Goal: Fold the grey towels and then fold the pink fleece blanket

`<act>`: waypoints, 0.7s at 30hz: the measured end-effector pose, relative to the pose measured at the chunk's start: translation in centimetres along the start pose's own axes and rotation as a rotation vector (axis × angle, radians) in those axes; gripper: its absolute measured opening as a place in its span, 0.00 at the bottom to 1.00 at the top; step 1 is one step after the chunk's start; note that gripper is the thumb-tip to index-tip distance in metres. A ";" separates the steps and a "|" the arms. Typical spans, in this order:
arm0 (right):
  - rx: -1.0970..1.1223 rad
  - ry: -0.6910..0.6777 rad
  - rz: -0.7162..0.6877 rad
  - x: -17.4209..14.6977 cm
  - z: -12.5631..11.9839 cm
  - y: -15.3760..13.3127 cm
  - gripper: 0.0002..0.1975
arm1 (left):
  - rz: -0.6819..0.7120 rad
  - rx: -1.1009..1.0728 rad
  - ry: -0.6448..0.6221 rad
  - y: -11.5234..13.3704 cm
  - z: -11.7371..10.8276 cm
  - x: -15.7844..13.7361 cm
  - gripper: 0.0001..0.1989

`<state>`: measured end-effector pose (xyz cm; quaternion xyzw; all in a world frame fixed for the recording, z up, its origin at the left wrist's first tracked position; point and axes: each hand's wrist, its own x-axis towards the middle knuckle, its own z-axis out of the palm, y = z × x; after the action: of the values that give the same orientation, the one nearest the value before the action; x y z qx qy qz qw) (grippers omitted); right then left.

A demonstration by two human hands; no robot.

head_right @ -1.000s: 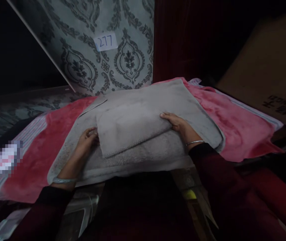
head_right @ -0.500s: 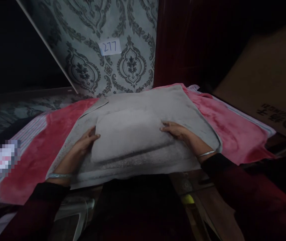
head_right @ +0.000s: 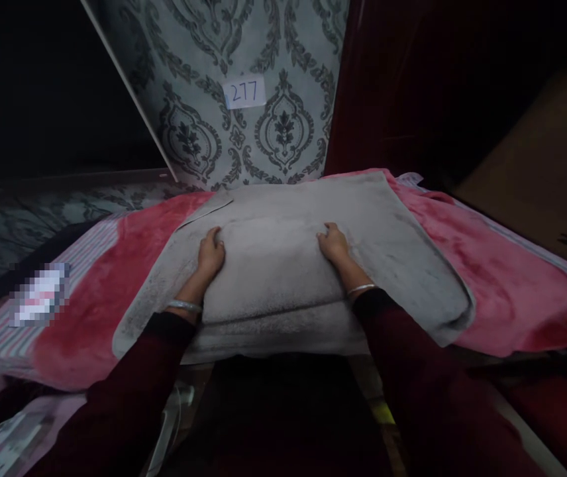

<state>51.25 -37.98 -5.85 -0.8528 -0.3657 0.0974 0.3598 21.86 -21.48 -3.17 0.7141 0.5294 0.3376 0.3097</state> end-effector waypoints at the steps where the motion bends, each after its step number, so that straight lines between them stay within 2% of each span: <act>1: -0.036 0.005 0.026 -0.3 0.0 0.0 0.31 | 0.009 0.048 -0.008 -0.2 -0.1 0.1 0.31; 4: -0.179 0.031 0.016 -0.7 0.0 -1.4 0.31 | 0.031 0.184 -0.026 0.1 -1.1 0.8 0.34; 7: -0.309 0.019 -0.221 -1.0 1.1 -5.1 0.30 | 0.247 0.350 -0.019 1.5 -1.3 0.6 0.35; 9: -0.368 -0.026 -0.392 -1.4 2.6 -7.5 0.29 | 0.387 0.482 -0.090 2.3 -0.3 -0.5 0.34; 11: -0.441 -0.090 -0.481 -2.1 4.4 -8.9 0.29 | 0.431 0.636 -0.209 2.6 1.0 -1.9 0.33; 13: -0.509 -0.146 -0.491 -2.8 5.8 -9.1 0.29 | 0.428 0.772 -0.280 2.3 2.2 -3.1 0.33; 16: -0.562 -0.165 -0.484 -3.0 6.6 -8.4 0.30 | 0.442 0.880 -0.281 1.6 2.8 -3.7 0.33; 21: -0.600 -0.229 -0.503 -0.8 4.7 -6.7 0.30 | 0.442 0.920 -0.284 1.3 2.5 -3.1 0.34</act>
<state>44.92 -32.81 -4.77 -0.7875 -0.6129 -0.0104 0.0649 23.94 -25.04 -4.01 0.9095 0.4123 0.0276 -0.0453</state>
